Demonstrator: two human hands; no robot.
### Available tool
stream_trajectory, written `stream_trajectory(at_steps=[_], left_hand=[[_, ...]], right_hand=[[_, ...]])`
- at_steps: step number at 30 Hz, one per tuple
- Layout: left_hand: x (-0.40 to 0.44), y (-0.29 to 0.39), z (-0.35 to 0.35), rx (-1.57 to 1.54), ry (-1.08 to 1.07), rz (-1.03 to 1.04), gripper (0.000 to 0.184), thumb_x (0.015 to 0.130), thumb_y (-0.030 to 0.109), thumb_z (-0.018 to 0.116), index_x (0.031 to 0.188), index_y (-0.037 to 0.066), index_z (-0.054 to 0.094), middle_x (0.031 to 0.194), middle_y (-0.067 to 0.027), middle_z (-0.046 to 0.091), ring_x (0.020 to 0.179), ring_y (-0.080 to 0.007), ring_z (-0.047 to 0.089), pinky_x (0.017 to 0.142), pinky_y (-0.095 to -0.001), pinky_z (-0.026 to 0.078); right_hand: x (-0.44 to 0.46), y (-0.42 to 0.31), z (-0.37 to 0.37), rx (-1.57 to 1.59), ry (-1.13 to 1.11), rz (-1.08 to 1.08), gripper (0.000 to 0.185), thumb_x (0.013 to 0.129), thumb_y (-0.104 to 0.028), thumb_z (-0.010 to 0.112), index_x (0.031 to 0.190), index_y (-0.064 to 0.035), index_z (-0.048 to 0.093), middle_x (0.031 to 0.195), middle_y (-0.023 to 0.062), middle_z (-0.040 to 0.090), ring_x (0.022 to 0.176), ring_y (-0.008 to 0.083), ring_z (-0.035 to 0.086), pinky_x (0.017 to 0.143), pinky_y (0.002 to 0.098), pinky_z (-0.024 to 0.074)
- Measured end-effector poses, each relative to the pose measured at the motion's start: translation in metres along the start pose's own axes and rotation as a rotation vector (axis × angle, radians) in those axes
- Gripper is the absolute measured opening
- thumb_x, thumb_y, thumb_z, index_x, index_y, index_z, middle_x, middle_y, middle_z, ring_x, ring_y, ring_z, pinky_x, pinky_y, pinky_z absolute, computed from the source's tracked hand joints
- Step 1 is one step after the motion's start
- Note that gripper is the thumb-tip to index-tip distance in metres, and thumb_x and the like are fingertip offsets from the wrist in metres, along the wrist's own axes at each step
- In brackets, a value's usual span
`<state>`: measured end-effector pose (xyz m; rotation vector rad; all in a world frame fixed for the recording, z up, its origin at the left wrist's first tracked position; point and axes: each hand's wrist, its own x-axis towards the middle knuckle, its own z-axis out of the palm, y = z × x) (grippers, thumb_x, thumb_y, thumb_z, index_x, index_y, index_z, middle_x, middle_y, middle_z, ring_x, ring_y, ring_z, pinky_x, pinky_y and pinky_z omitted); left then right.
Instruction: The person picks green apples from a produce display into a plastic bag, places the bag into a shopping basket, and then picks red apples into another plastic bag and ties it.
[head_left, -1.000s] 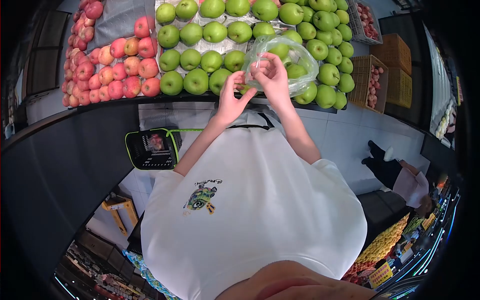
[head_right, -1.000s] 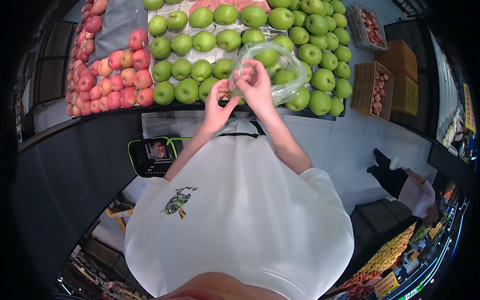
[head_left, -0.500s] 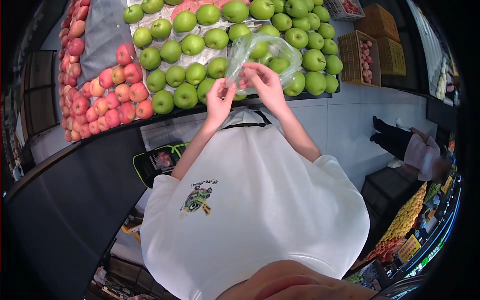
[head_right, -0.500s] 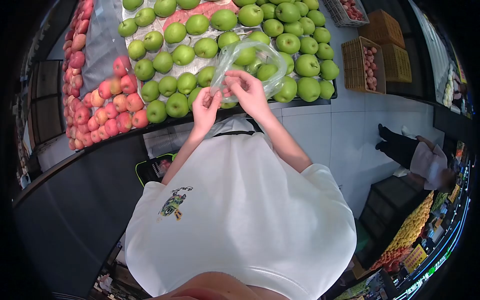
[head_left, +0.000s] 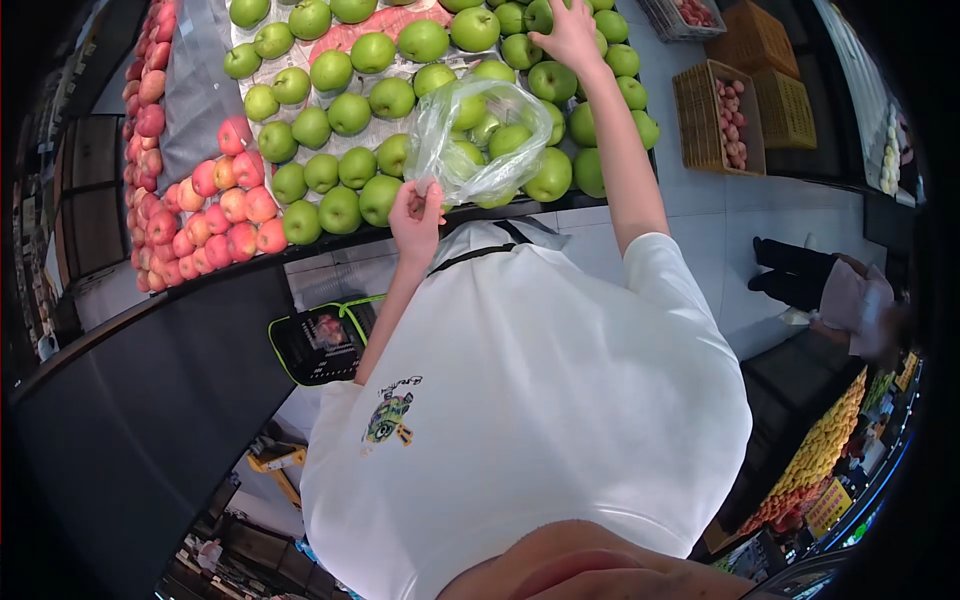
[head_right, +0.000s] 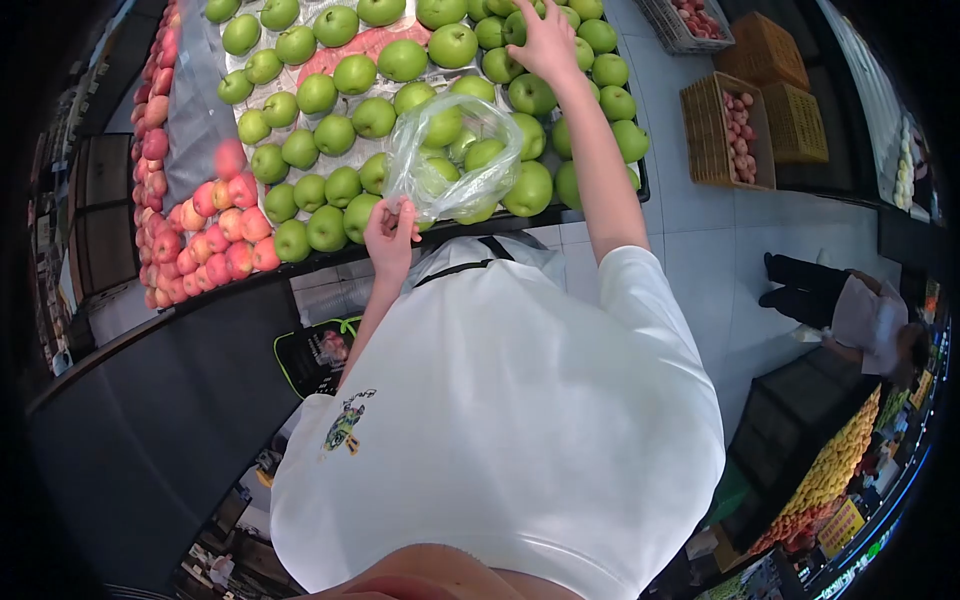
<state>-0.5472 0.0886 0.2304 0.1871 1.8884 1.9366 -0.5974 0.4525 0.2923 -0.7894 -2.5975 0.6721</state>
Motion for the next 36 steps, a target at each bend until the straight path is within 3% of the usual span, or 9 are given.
stream_trajectory(at_steps=[8,10,12,14,19,22,30,33,36], left_hand=[[-0.01,0.001,0.019,-0.023,0.089,0.062,0.013,0.098,0.012,0.063,0.104,0.001,0.06,0.083,-0.0014,0.062,0.063,-0.0053,0.055,0.053,-0.0201,0.046],[-0.008,0.001,0.018,-0.017,0.11,0.085,0.014,0.098,0.012,0.063,0.105,0.001,0.06,0.083,-0.0014,0.062,0.063,-0.0054,0.055,0.054,-0.0204,0.046],[-0.006,0.0,0.015,0.002,0.147,0.082,0.018,0.098,0.016,0.065,0.106,0.001,0.061,0.084,0.0002,0.062,0.065,-0.0042,0.055,0.055,-0.0191,0.047],[-0.001,0.004,0.009,0.006,0.192,0.116,0.017,0.098,0.016,0.065,0.105,0.0,0.061,0.084,-0.0001,0.062,0.065,-0.0043,0.055,0.055,-0.0194,0.047],[0.013,0.018,-0.01,-0.011,0.276,0.172,0.02,0.098,0.014,0.064,0.109,0.0,0.057,0.084,-0.0027,0.062,0.065,-0.006,0.057,0.055,-0.0209,0.048],[0.019,0.03,-0.011,-0.099,0.321,0.192,0.025,0.097,0.014,0.065,0.113,0.001,0.051,0.084,-0.0044,0.062,0.065,-0.0079,0.058,0.056,-0.022,0.048],[0.021,0.039,-0.02,-0.112,0.239,0.2,0.029,0.097,0.01,0.063,0.119,0.002,0.046,0.084,-0.0045,0.061,0.068,-0.0097,0.058,0.061,-0.0253,0.049],[0.018,0.045,-0.019,-0.122,0.236,0.179,0.029,0.097,0.01,0.063,0.119,0.003,0.046,0.084,-0.0048,0.061,0.068,-0.0098,0.058,0.061,-0.0251,0.049],[0.015,0.051,-0.017,-0.169,0.252,0.13,0.031,0.097,0.009,0.063,0.122,0.003,0.045,0.086,-0.006,0.061,0.07,-0.0105,0.058,0.063,-0.025,0.049]], right_hand=[[0.0,0.043,0.043,0.374,0.199,-0.181,0.069,0.067,-0.018,0.08,0.133,-0.0105,0.058,0.133,0.0246,0.05,0.129,0.0394,0.044,0.111,0.0465,0.0363],[-0.018,0.012,0.015,0.332,0.376,-0.262,0.049,0.073,-0.012,0.075,0.12,-0.0039,0.063,0.114,0.0187,0.061,0.11,0.0318,0.059,0.097,0.0414,0.0482],[-0.034,-0.002,-0.002,0.855,0.184,0.021,0.052,0.086,-0.023,0.078,0.126,0.0022,0.058,0.112,0.0112,0.068,0.097,0.0194,0.065,0.088,0.0332,0.0542],[-0.049,-0.01,-0.008,1.02,0.138,0.029,0.06,0.09,-0.032,0.073,0.136,0.0012,0.053,0.121,0.0136,0.065,0.109,0.0209,0.063,0.097,0.0374,0.0507],[-0.083,-0.052,-0.052,2.191,-0.694,0.272,0.069,0.103,-0.05,0.045,0.147,0.0021,0.038,0.141,0.0274,0.049,0.13,0.0414,0.051,0.109,0.0486,0.0439],[-0.1,-0.066,-0.046,2.542,-0.991,0.343,0.071,0.104,-0.053,0.036,0.149,0.0018,0.033,0.149,0.0277,0.039,0.136,0.0486,0.041,0.114,0.0527,0.0378],[-0.135,-0.117,-0.043,2.687,-1.023,0.739,0.061,0.103,-0.05,0.041,0.146,-0.007,0.041,0.145,0.0209,0.044,0.135,0.0353,0.043,0.112,0.048,0.0345],[-0.139,-0.118,-0.035,2.774,-1.217,0.595,0.063,0.101,-0.052,0.044,0.146,-0.008,0.042,0.144,0.0223,0.044,0.127,0.0336,0.047,0.107,0.0488,0.0373],[-0.132,-0.105,-0.038,2.687,-1.075,0.434,0.067,0.099,-0.056,0.046,0.145,-0.0084,0.042,0.143,0.0239,0.044,0.121,0.0336,0.05,0.104,0.051,0.0388]])
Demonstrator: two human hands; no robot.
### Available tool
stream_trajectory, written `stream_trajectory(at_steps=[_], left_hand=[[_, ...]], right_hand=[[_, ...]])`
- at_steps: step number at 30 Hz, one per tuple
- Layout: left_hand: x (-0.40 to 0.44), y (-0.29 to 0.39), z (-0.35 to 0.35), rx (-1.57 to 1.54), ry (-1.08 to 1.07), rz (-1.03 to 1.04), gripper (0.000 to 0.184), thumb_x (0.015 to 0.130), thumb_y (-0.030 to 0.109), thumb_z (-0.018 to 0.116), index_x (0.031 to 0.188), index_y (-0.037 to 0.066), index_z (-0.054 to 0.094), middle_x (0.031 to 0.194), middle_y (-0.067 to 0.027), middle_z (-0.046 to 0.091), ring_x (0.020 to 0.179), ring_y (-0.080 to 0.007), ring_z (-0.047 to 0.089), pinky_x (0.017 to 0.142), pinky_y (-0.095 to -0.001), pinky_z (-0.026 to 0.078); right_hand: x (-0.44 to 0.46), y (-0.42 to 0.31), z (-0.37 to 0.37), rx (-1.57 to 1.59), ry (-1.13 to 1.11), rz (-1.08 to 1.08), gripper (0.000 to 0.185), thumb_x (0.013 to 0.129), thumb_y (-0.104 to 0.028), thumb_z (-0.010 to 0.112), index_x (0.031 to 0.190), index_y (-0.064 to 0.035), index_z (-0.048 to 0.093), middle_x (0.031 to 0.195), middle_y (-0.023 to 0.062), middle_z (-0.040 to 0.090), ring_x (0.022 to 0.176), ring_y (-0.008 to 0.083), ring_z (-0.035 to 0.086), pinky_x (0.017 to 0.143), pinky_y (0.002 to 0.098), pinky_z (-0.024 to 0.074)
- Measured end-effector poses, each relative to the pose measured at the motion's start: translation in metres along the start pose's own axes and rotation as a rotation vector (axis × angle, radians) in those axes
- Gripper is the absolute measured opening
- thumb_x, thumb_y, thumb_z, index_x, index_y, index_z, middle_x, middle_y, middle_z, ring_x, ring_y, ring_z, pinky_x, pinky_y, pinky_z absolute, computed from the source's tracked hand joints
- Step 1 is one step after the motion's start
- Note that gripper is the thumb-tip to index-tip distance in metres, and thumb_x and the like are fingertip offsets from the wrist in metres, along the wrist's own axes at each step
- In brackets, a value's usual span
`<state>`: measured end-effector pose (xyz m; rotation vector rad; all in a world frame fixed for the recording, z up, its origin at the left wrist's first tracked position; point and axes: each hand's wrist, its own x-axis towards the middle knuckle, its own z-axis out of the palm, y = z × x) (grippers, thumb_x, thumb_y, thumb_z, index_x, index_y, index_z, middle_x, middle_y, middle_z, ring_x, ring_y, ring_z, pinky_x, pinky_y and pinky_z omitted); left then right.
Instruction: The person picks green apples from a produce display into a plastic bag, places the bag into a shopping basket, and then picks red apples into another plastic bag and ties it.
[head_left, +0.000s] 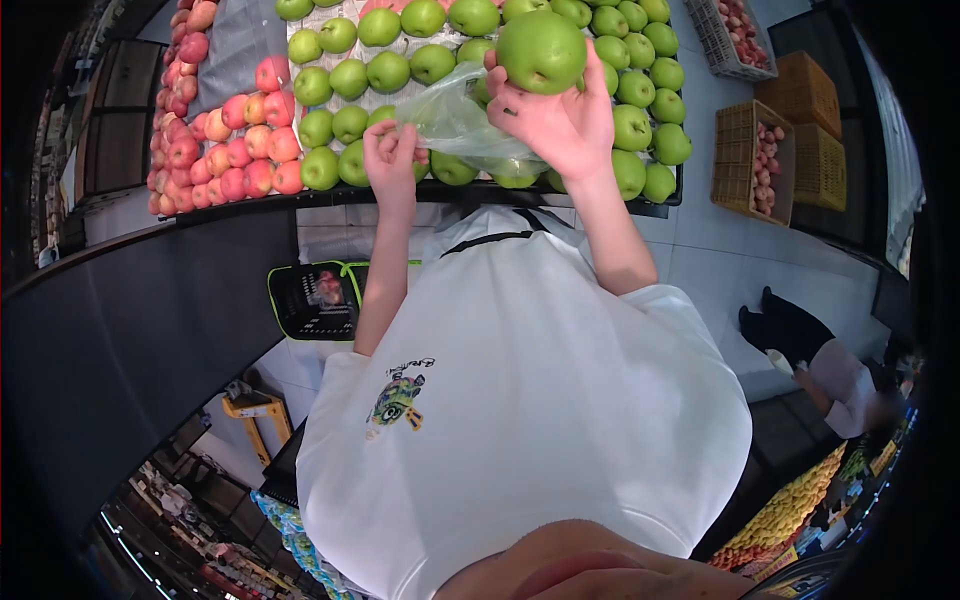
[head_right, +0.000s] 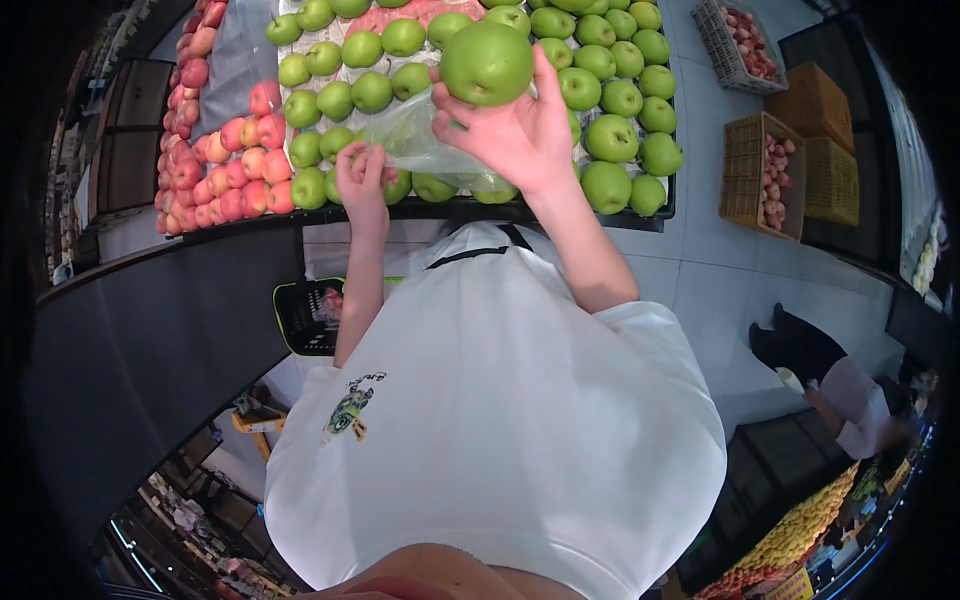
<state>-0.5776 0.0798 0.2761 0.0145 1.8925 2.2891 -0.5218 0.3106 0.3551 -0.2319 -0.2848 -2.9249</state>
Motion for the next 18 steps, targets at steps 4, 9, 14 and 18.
stream_trajectory(at_steps=[4,9,14,18], left_hand=[[-0.002,0.001,0.008,-0.007,-0.128,0.055,0.036,0.099,0.009,0.06,0.128,0.001,0.039,0.092,-0.0085,0.062,0.073,-0.0116,0.059,0.065,-0.0249,0.048],[-0.005,0.009,0.027,-0.068,-0.281,-0.047,0.042,0.099,0.009,0.06,0.133,0.0,0.038,0.099,-0.0092,0.065,0.089,-0.0128,0.064,0.074,-0.0273,0.054],[-0.007,0.019,0.041,0.095,-0.246,0.146,0.041,0.097,0.006,0.062,0.132,0.0,0.042,0.106,-0.0091,0.064,0.096,-0.0132,0.064,0.075,-0.0298,0.056],[0.006,0.041,0.03,-0.124,-0.328,-0.228,0.036,0.096,0.005,0.059,0.131,-0.001,0.049,0.119,-0.0111,0.06,0.105,-0.0187,0.062,0.087,-0.0338,0.054]], right_hand=[[-0.016,-0.039,-0.002,-0.089,-0.041,-0.138,0.074,0.096,-0.058,0.052,0.146,-0.0042,0.038,0.145,0.0258,0.04,0.129,0.0392,0.046,0.106,0.06,0.0396],[-0.023,-0.045,0.004,-0.669,0.12,-0.236,0.075,0.096,-0.053,0.056,0.147,-0.0019,0.036,0.142,0.0235,0.045,0.127,0.0427,0.05,0.106,0.0648,0.0416],[-0.014,-0.027,-0.009,-1.517,0.196,-0.392,0.058,0.09,-0.024,0.073,0.138,-0.0011,0.05,0.126,0.0135,0.058,0.112,0.0209,0.062,0.092,0.0384,0.0545],[-0.001,-0.005,-0.019,-1.609,0.524,-0.446,0.058,0.083,-0.024,0.081,0.132,-0.0049,0.056,0.113,0.0097,0.063,0.102,0.0135,0.063,0.084,0.0278,0.0542]])
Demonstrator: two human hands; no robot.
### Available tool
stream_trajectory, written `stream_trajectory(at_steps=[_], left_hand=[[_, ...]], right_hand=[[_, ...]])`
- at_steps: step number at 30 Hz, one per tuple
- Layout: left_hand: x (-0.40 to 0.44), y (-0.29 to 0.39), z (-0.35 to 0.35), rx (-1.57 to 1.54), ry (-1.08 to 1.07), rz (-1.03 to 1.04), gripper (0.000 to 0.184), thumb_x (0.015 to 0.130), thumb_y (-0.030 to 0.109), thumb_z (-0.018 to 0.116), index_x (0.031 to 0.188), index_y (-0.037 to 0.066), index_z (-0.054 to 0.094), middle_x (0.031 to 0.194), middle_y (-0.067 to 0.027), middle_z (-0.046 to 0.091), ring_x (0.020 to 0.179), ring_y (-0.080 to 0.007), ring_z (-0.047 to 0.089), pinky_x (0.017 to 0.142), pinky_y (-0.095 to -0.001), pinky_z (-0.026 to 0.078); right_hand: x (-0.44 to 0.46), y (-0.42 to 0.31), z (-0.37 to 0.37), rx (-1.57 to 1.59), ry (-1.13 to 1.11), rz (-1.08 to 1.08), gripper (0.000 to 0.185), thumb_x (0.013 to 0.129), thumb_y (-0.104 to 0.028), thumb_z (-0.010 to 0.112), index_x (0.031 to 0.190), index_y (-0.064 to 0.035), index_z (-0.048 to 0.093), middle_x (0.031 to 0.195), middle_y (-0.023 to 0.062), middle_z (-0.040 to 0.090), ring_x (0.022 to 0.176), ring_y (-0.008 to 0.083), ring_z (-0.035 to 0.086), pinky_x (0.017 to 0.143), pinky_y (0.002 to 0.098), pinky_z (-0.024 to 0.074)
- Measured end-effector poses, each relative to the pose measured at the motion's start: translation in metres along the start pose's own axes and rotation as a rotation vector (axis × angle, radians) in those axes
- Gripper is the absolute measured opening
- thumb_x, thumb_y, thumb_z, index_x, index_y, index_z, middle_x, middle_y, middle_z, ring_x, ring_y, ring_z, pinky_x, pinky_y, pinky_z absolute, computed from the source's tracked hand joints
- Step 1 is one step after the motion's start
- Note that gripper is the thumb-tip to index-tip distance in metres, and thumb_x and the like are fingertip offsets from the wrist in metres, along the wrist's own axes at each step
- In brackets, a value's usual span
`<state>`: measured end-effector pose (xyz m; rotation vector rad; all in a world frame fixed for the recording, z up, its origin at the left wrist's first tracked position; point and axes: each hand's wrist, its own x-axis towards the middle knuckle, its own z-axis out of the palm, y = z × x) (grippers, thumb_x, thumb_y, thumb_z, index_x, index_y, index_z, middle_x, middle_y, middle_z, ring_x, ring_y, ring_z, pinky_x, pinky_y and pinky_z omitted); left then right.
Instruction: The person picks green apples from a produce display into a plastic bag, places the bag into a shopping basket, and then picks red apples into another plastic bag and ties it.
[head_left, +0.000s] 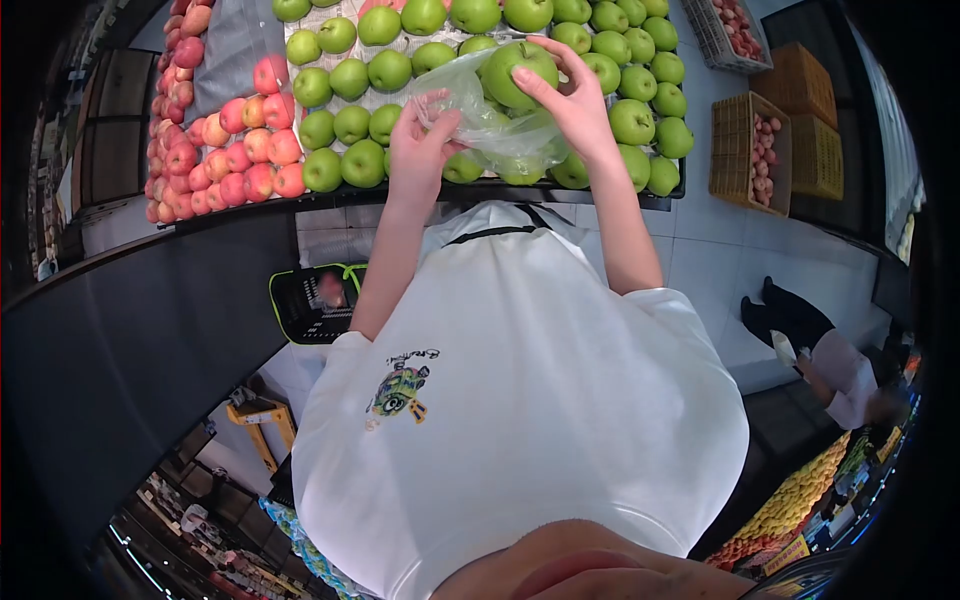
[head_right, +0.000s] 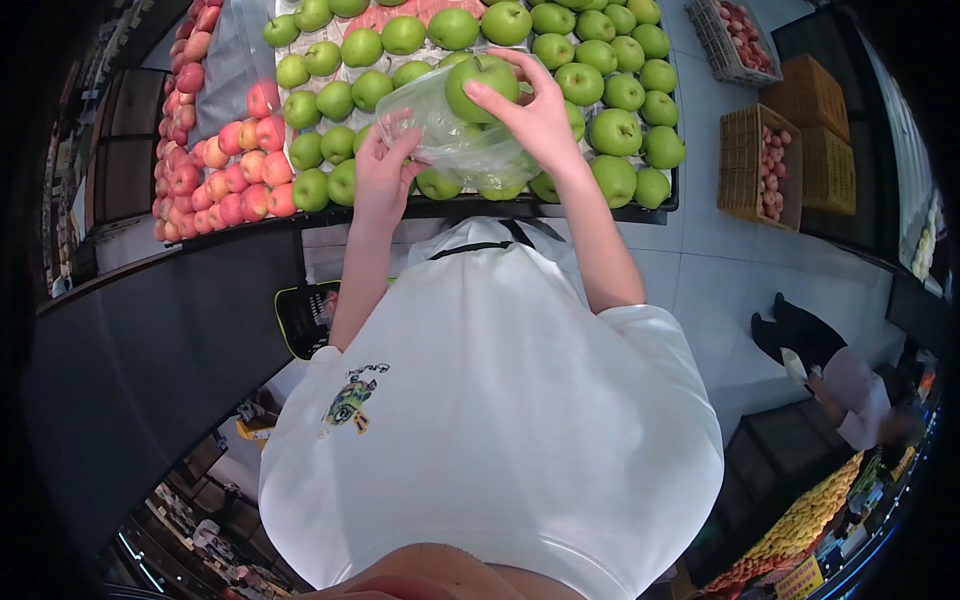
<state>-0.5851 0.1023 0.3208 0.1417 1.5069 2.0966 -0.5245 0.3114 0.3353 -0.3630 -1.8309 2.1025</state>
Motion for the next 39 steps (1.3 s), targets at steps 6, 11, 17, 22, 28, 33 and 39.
stream_trajectory(at_steps=[6,11,17,22,28,33,39], left_hand=[[0.003,0.021,-0.02,-0.233,-0.028,-0.103,0.039,0.097,0.008,0.05,0.134,-0.004,0.05,0.131,-0.0152,0.057,0.12,-0.0256,0.057,0.099,-0.0442,0.05],[0.017,0.018,-0.025,-0.297,-0.098,-0.03,0.037,0.098,0.008,0.051,0.132,-0.004,0.051,0.13,-0.0142,0.058,0.116,-0.0238,0.059,0.095,-0.0402,0.051],[0.05,0.028,-0.031,-0.355,-0.074,0.045,0.031,0.096,0.01,0.057,0.124,-0.004,0.056,0.115,-0.0108,0.062,0.102,-0.0198,0.06,0.092,-0.037,0.051],[0.068,0.032,-0.029,-0.461,-0.063,0.024,0.026,0.095,0.01,0.059,0.117,-0.004,0.059,0.11,-0.0085,0.062,0.099,-0.0183,0.059,0.093,-0.0365,0.05],[0.058,0.037,-0.02,-0.439,-0.101,0.04,0.021,0.094,0.009,0.059,0.114,0.002,0.059,0.113,-0.0069,0.062,0.103,-0.0182,0.059,0.094,-0.0368,0.05],[0.056,0.035,-0.026,-0.391,-0.127,0.02,0.023,0.095,0.01,0.058,0.117,0.004,0.056,0.115,-0.006,0.062,0.104,-0.0172,0.06,0.092,-0.0351,0.05],[0.045,0.035,-0.021,-0.35,-0.078,0.015,0.02,0.095,0.007,0.061,0.114,0.008,0.055,0.11,-0.0033,0.061,0.092,-0.012,0.057,0.077,-0.0292,0.047]], right_hand=[[0.004,0.008,0.003,-0.399,-0.003,-0.049,0.067,0.073,-0.036,0.085,0.127,-0.0056,0.06,0.109,0.0122,0.063,0.099,0.0219,0.064,0.087,0.0341,0.0524],[0.017,0.016,0.023,-0.698,-0.181,-0.306,0.064,0.065,-0.03,0.085,0.122,-0.0105,0.065,0.111,0.0186,0.064,0.104,0.0358,0.062,0.09,0.0427,0.0517],[0.047,0.029,0.051,-0.86,-0.34,-0.259,0.058,0.068,-0.03,0.083,0.119,-0.0091,0.064,0.097,0.0208,0.069,0.096,0.0398,0.066,0.087,0.0447,0.0516],[0.07,0.04,0.06,-0.938,-0.334,-0.182,0.059,0.069,-0.039,0.081,0.112,-0.0043,0.058,0.09,0.0217,0.069,0.091,0.0416,0.066,0.082,0.0476,0.0505],[0.071,0.039,0.054,-1.05,-0.395,-0.143,0.064,0.067,-0.046,0.08,0.108,-0.0036,0.054,0.095,0.0196,0.068,0.096,0.0395,0.063,0.089,0.047,0.0441],[0.069,0.048,0.051,-1.085,-0.468,-0.16,0.068,0.067,-0.05,0.08,0.109,-0.0038,0.054,0.101,0.0174,0.067,0.102,0.0371,0.06,0.094,0.0459,0.04],[0.065,0.062,0.056,-1.226,-0.449,-0.232,0.067,0.07,-0.047,0.078,0.111,0.0002,0.055,0.1,0.0214,0.069,0.109,0.0378,0.06,0.093,0.0494,0.0425]])
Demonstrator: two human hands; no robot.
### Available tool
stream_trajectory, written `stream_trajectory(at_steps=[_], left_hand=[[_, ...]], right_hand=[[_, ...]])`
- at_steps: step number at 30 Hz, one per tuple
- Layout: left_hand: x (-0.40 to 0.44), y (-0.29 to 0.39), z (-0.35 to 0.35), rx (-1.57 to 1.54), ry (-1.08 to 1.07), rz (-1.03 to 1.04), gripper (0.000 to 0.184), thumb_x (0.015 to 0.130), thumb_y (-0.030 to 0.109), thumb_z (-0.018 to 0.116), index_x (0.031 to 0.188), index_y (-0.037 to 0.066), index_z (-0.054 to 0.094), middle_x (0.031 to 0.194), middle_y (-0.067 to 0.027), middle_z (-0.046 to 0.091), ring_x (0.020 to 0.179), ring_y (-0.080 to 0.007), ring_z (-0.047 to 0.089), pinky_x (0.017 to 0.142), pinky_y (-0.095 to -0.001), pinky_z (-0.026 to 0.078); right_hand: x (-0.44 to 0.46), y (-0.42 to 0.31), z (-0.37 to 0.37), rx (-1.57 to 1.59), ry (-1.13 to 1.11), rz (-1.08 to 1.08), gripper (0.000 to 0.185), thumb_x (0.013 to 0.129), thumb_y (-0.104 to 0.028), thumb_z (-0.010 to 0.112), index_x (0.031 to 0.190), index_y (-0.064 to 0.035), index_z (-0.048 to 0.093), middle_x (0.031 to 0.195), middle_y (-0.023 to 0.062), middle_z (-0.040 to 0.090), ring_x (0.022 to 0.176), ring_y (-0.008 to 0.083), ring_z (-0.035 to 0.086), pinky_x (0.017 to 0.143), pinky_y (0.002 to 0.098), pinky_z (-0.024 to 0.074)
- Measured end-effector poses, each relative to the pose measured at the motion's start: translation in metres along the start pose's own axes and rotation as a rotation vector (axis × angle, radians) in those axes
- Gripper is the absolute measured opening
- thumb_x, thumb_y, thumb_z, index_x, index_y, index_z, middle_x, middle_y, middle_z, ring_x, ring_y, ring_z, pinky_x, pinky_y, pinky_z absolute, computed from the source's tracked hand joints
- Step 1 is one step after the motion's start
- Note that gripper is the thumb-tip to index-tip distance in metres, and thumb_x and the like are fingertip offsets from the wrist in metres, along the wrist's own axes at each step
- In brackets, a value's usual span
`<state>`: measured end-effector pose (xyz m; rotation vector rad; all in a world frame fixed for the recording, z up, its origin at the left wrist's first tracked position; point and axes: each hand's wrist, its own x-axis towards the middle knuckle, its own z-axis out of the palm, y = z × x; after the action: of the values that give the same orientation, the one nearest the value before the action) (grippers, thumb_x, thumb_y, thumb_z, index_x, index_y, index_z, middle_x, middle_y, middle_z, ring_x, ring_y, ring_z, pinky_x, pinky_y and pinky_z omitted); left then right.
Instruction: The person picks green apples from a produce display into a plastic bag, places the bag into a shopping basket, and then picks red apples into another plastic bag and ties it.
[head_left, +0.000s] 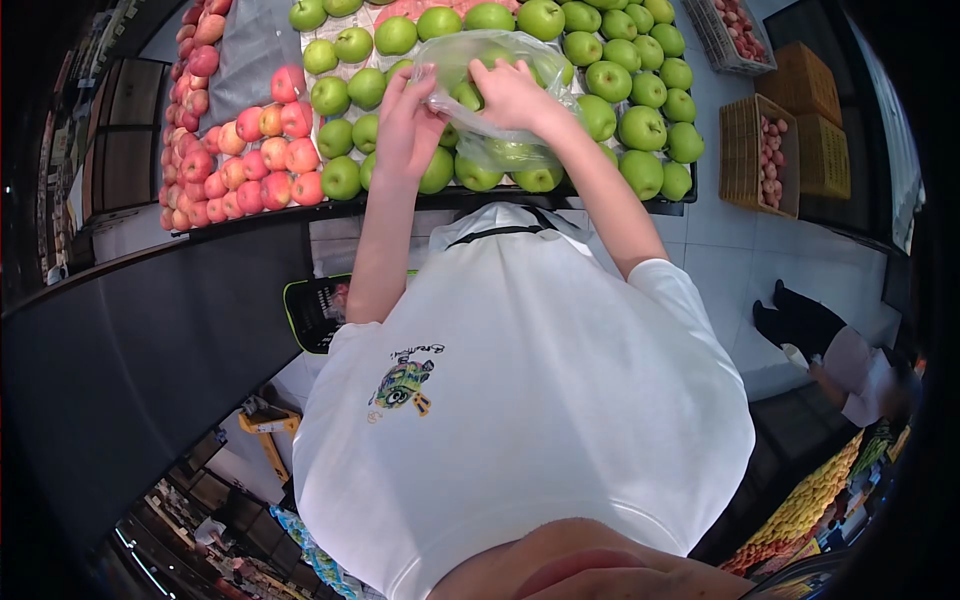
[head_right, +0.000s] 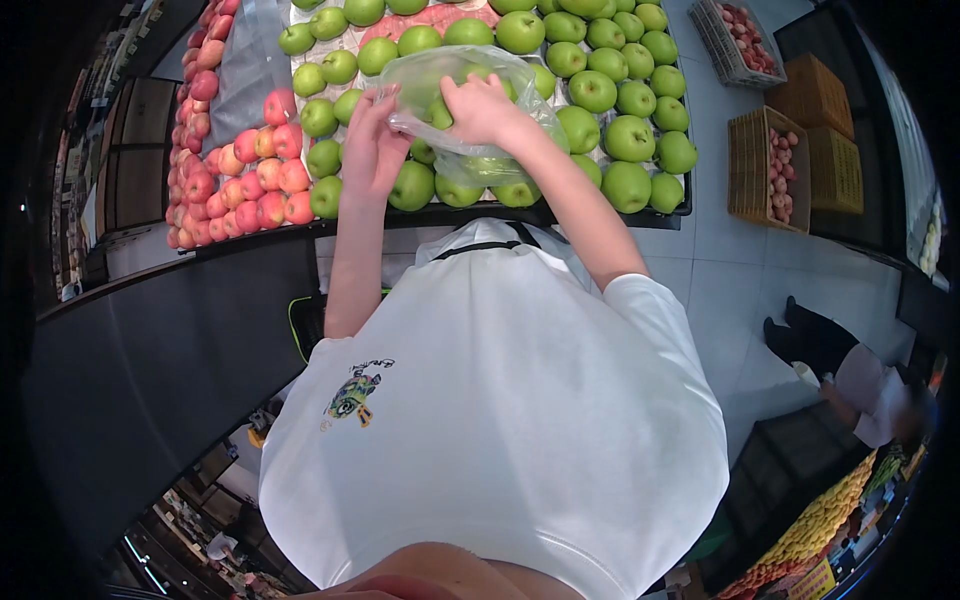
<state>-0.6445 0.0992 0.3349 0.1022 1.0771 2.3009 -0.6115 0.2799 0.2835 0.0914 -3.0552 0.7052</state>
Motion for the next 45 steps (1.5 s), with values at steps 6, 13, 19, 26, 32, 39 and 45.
stream_trajectory(at_steps=[6,13,19,26,32,39,45], left_hand=[[-0.015,0.001,-0.01,0.059,-0.009,-0.012,0.021,0.095,0.007,0.056,0.116,0.006,0.054,0.113,-0.0047,0.061,0.098,-0.0146,0.059,0.083,-0.0324,0.05],[-0.045,-0.019,-0.013,0.104,-0.057,-0.138,0.025,0.093,0.003,0.056,0.117,0.005,0.053,0.098,-0.0038,0.058,0.083,-0.0106,0.059,0.073,-0.0279,0.051],[-0.057,-0.022,-0.009,0.154,-0.039,-0.142,0.028,0.089,-0.002,0.06,0.116,0.004,0.053,0.094,-0.0011,0.058,0.079,-0.0069,0.058,0.066,-0.0232,0.049],[-0.056,-0.002,-0.038,0.153,0.045,-0.07,0.03,0.091,0.004,0.062,0.12,0.005,0.056,0.091,0.0016,0.06,0.08,-0.0068,0.061,0.067,-0.021,0.048],[-0.054,0.007,-0.033,0.216,0.127,-0.002,0.021,0.099,0.019,0.063,0.114,0.005,0.059,0.096,0.0005,0.063,0.084,-0.0058,0.06,0.069,-0.0219,0.047],[-0.032,0.004,-0.029,0.364,0.223,0.134,0.019,0.101,0.022,0.061,0.108,0.004,0.06,0.092,0.0009,0.063,0.077,-0.0044,0.058,0.069,-0.0201,0.045],[0.019,0.018,0.027,0.63,-0.036,0.392,0.016,0.102,0.019,0.059,0.098,0.004,0.063,0.077,0.0016,0.062,0.068,-0.0046,0.054,0.063,-0.0209,0.042]], right_hand=[[-0.032,0.02,-0.029,0.293,0.182,-0.185,0.045,0.083,-0.038,0.074,0.101,0.0005,0.06,0.096,0.0167,0.069,0.109,0.0355,0.059,0.094,0.0458,0.0447],[-0.074,0.016,-0.057,-0.051,0.793,0.228,0.048,0.075,-0.023,0.083,0.112,-0.0051,0.057,0.083,0.0137,0.064,0.083,0.0331,0.064,0.076,0.0431,0.0524],[-0.1,0.05,-0.041,0.689,0.331,0.476,0.049,0.078,-0.013,0.08,0.119,-0.0028,0.054,0.081,0.0053,0.064,0.074,0.0193,0.065,0.067,0.0334,0.0522],[-0.137,0.044,-0.074,1.385,0.136,0.222,0.025,0.088,-0.006,0.073,0.111,-0.0012,0.063,0.084,-0.0006,0.065,0.071,0.0043,0.06,0.06,0.0206,0.0487],[-0.128,0.041,-0.05,1.926,0.151,-0.082,0.019,0.095,-0.007,0.065,0.112,-0.0008,0.061,0.09,0.0029,0.063,0.077,0.0085,0.058,0.066,0.0216,0.0484],[-0.109,0.036,-0.023,2.458,0.157,-0.014,0.019,0.098,-0.009,0.059,0.116,-0.0032,0.058,0.092,0.002,0.059,0.08,0.0096,0.056,0.068,0.0243,0.0483],[-0.073,0.012,-0.066,2.251,0.092,-0.121,0.058,0.097,-0.004,0.057,0.151,-0.0006,0.035,0.095,0.004,0.063,0.077,0.0097,0.059,0.069,0.0241,0.0512]])
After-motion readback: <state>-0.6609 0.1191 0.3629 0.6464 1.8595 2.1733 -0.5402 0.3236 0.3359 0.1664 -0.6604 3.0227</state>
